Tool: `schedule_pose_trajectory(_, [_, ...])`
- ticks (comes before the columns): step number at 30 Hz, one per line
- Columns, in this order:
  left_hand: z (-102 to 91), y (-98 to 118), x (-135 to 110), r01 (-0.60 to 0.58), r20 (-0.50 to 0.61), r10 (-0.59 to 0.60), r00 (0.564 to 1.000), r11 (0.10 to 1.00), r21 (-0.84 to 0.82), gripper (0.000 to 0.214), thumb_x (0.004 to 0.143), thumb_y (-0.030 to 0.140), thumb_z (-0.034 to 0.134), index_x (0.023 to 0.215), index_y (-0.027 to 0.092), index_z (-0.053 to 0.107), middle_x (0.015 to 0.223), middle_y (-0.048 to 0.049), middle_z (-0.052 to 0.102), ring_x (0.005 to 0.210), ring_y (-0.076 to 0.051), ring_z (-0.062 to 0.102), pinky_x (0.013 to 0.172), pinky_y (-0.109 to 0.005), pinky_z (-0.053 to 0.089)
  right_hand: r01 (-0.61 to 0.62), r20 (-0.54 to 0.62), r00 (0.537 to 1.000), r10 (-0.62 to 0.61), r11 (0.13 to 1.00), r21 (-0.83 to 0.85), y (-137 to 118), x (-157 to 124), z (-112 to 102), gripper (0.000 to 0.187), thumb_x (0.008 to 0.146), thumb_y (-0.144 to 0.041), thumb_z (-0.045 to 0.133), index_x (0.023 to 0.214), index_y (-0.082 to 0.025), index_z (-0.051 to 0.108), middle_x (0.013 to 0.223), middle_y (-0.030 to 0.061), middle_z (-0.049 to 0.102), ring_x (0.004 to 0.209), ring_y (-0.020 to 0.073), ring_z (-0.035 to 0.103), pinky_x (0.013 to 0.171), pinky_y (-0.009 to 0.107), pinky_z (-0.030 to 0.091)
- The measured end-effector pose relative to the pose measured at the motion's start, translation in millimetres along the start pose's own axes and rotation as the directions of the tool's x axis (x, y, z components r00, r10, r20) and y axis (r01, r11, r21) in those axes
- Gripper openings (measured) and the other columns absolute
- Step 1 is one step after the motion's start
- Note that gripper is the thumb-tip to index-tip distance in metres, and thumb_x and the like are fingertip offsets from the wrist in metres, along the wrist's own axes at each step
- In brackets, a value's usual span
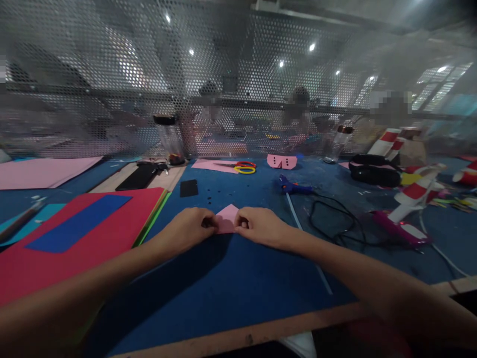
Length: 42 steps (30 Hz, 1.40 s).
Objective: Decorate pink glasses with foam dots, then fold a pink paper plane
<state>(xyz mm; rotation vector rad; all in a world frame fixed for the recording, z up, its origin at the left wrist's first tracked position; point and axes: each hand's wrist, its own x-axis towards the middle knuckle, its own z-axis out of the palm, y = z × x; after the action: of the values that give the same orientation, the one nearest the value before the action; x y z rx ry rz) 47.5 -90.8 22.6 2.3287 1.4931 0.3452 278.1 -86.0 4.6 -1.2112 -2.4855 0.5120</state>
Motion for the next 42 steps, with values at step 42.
schedule_pose_trajectory(42, [-31.8,-77.6,-43.1,0.208,0.0,-0.208,0.978,0.978,-0.032,0.021,0.078,0.041,0.061,0.08,0.024,0.074,0.08,-0.0026,0.076,0.078,-0.024,0.069,0.066,-0.028,0.046,-0.003,0.015,1.0,0.003,1.0,0.013,-1.9,1.0,-2.5,0.01,0.084,-0.018,0.06,0.089,-0.018,0.069,0.085,0.0007,0.069,0.071,0.0123,0.058,0.063,0.024,0.035])
